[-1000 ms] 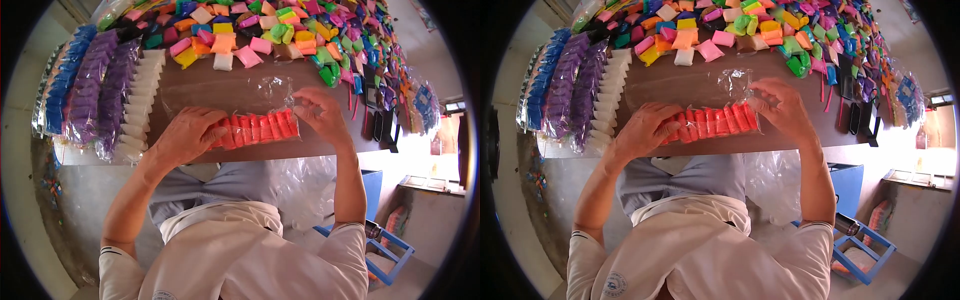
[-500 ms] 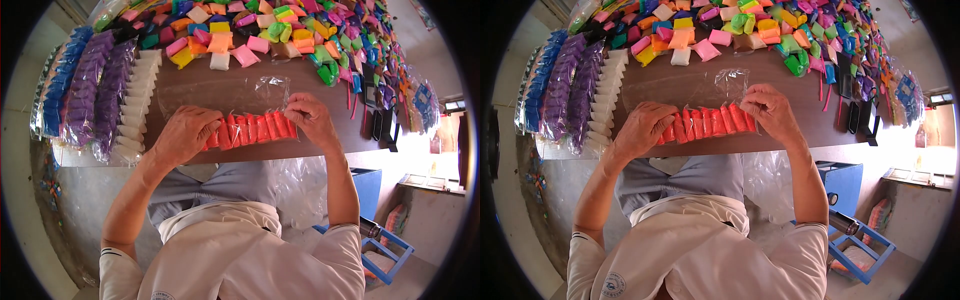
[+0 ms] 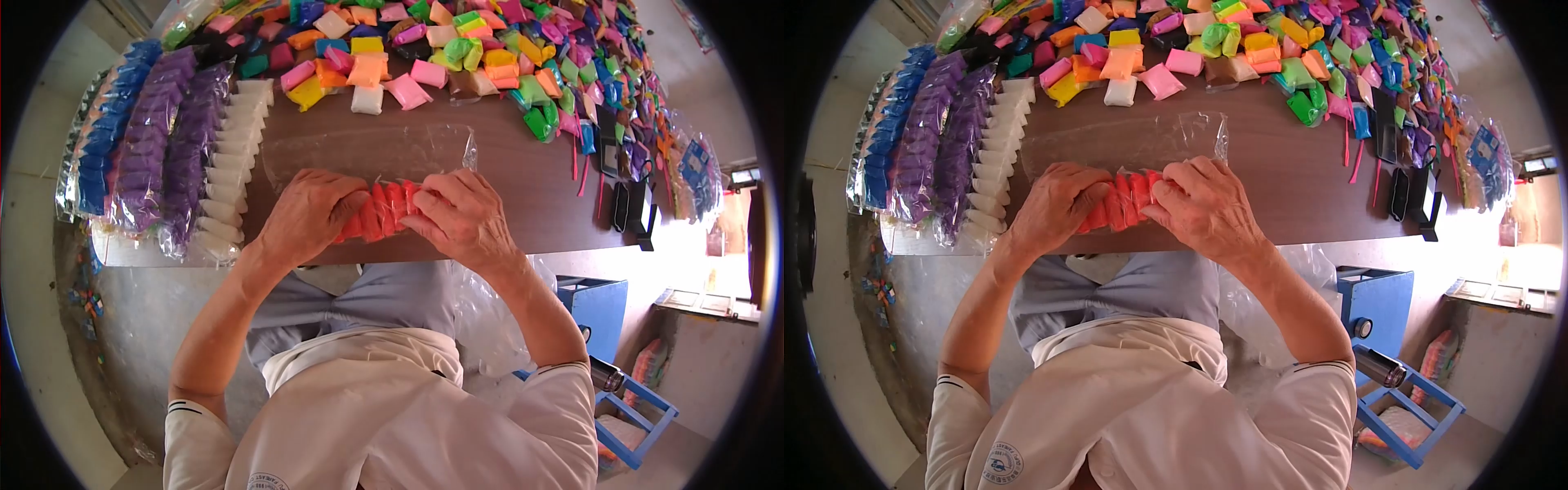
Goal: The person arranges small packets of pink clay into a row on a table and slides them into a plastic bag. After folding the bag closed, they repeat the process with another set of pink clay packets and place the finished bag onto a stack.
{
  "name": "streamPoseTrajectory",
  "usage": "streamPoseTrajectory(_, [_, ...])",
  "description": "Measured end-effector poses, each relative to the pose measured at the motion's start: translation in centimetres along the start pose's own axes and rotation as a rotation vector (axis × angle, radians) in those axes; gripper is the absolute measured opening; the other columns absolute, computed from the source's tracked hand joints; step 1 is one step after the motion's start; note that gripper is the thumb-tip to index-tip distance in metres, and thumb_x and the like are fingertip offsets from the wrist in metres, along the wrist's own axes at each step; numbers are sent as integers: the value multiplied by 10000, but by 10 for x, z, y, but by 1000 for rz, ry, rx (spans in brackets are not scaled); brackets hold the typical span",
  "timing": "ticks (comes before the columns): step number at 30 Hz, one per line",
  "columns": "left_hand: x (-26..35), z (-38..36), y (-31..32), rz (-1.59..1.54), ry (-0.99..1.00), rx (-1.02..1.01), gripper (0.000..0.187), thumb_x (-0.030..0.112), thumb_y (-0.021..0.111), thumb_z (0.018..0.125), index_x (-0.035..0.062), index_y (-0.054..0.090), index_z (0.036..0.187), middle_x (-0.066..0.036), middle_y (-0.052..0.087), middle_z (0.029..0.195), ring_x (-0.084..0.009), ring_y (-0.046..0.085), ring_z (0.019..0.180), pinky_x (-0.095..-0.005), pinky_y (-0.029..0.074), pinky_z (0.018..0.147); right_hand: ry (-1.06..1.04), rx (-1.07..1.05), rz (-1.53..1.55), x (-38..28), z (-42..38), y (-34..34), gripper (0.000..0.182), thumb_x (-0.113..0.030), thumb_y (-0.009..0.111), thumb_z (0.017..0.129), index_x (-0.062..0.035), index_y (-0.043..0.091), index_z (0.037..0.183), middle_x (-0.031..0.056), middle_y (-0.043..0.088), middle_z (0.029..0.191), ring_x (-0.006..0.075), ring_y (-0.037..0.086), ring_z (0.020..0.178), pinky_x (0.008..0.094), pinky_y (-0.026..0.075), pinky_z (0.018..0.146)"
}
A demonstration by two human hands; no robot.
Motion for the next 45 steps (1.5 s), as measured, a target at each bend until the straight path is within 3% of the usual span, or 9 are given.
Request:
streamPoseTrajectory(4, [-4,-3,-1,5,-3,30,209,191,563,970,23,675,1023,-156,688,906,-355,621,899,-431,449,892,-71,8,-35,-4,-2,0,182,-140,765,750,-71,655,877,42,599,952,227,588,875,362,499,758])
streamPoseTrajectory(13, [-5,-6,-3,53,-16,40,209,178,578,967,12,675,1050,-157,704,964,-350,631,945,-432,450,927,-23,-33,-16,12,-2,-10,149,-32,682,751,-42,646,896,62,608,955,251,587,878,372,514,772])
streamPoseTrajectory(26, [-9,-7,-2,40,-16,69,216,181,574,975,6,681,1042,-160,704,945,-353,638,932,-430,468,909,204,59,65,32,5,-21,93,-124,701,860,-46,654,875,74,647,973,287,585,915,417,499,809])
streamPoseTrajectory(35, [-11,-6,-4,31,-15,66,221,187,565,981,5,685,1013,-160,697,912,-355,633,894,-432,469,892,283,-110,145,56,10,-6,139,-170,698,876,-39,653,881,80,655,834,290,603,849,405,481,785])
streamPoseTrajectory(37, [-10,-5,-5,36,-45,26,227,192,562,983,4,686,1006,-162,695,911,-359,626,876,-433,469,887,354,-180,225,62,10,0,159,-199,686,885,-46,647,885,93,669,833,318,609,840,444,487,801])
streamPoseTrajectory(45, [-12,-3,-3,32,-32,38,230,202,559,985,9,682,1005,-165,695,917,-363,627,884,-440,472,880,241,-145,349,68,11,6,188,-191,643,926,-27,675,1012,140,689,918,341,640,918,422,507,813])
Point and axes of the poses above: each hand's wrist, its own z-axis towards the middle knuckle, its own y-axis out of the palm, x = y × z, the point moved 9 cm from there along z, towards the middle knuckle
